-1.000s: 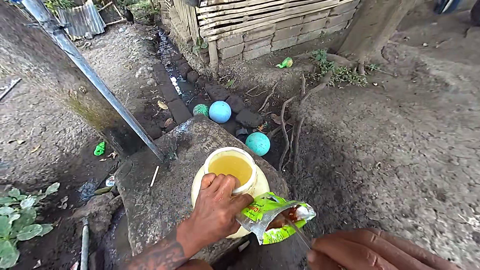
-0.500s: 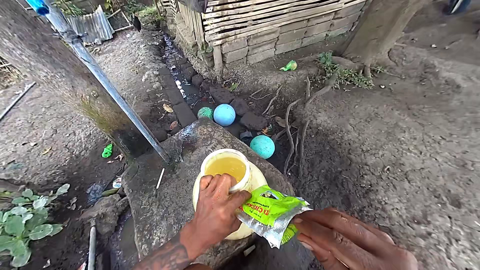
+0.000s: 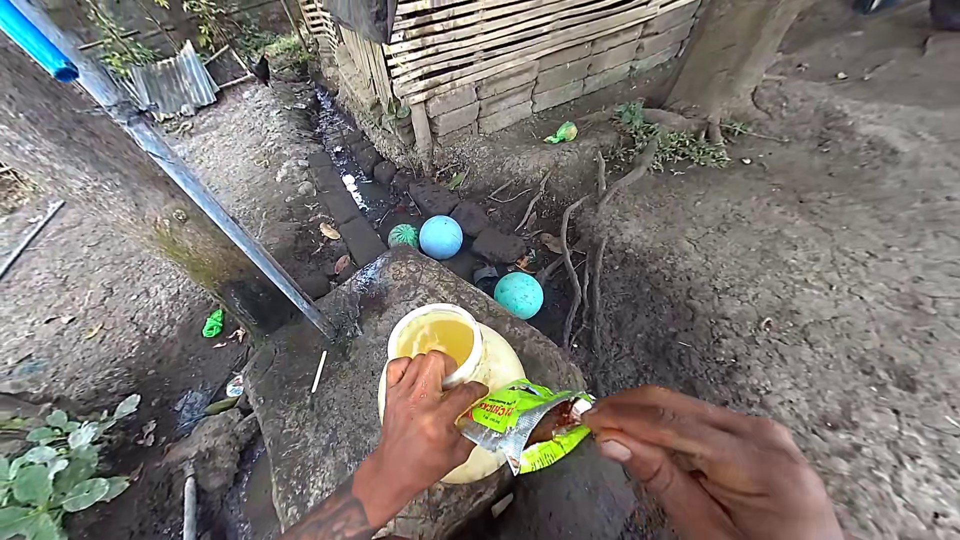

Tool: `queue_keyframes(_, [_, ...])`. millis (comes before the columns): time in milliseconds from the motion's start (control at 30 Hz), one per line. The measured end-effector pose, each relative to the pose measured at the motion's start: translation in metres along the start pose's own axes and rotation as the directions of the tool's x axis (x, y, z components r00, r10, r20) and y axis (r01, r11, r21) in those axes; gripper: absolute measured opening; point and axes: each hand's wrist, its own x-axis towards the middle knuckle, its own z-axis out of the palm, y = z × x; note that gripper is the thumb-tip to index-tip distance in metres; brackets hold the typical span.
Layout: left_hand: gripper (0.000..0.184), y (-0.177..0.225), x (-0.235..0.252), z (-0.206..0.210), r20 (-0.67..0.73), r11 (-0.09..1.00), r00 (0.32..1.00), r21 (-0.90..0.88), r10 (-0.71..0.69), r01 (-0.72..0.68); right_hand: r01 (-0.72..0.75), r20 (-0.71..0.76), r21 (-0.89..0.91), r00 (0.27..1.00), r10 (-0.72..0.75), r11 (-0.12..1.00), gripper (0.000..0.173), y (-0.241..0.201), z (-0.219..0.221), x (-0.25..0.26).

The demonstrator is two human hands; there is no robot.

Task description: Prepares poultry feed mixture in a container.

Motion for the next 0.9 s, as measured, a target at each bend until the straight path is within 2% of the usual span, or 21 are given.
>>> queue_keyframes(133, [0.021,0.001,0.002,0.001,-0.005,1.0,1.0,0.003,0.0,0.0,-0.187,-0.078,0.15,0.977,0.201,0.971,0.02,-0.001,-0.009,0.004])
queue_keyframes(233, [0.019,0.001,0.003,0.004,-0.015,1.0,1.0,0.026,-0.006,0.006,-0.313,-0.143,0.321,0.917,0.372,0.894,0.013,0.002,-0.01,0.007])
queue_keyframes(300, [0.017,0.0,0.003,0.004,-0.016,0.999,1.0,0.044,-0.01,0.011,-0.386,-0.158,0.453,0.852,0.499,0.804,0.014,0.003,-0.012,0.01])
queue_keyframes(400, [0.016,0.0,0.003,0.004,-0.015,0.998,1.0,0.061,-0.016,0.017,-0.498,-0.137,0.604,0.704,0.697,0.622,0.022,0.001,-0.018,0.017])
queue_keyframes(467, [0.017,0.0,0.003,0.004,-0.019,0.997,1.0,0.069,-0.019,0.02,-0.538,-0.118,0.66,0.616,0.779,0.525,0.025,-0.001,-0.024,0.024])
queue_keyframes(567, [0.019,-0.001,0.002,0.005,-0.037,0.997,0.999,0.077,-0.021,0.023,-0.555,-0.109,0.708,0.525,0.844,0.437,0.026,0.0,-0.032,0.029])
queue_keyframes(667, [0.023,-0.002,0.002,0.006,-0.06,0.996,0.998,0.085,-0.026,0.031,-0.549,-0.139,0.721,0.483,0.864,0.423,0.028,0.001,-0.04,0.032])
queue_keyframes(800, [0.025,-0.003,-0.001,0.006,-0.08,0.995,0.996,0.097,-0.027,0.035,-0.522,-0.181,0.736,0.462,0.868,0.431,0.03,0.002,-0.052,0.037])
queue_keyframes(900, [0.022,-0.003,-0.004,0.003,-0.078,0.995,0.997,0.095,-0.027,0.034,-0.491,-0.215,0.738,0.479,0.851,0.463,0.031,0.006,-0.058,0.049])
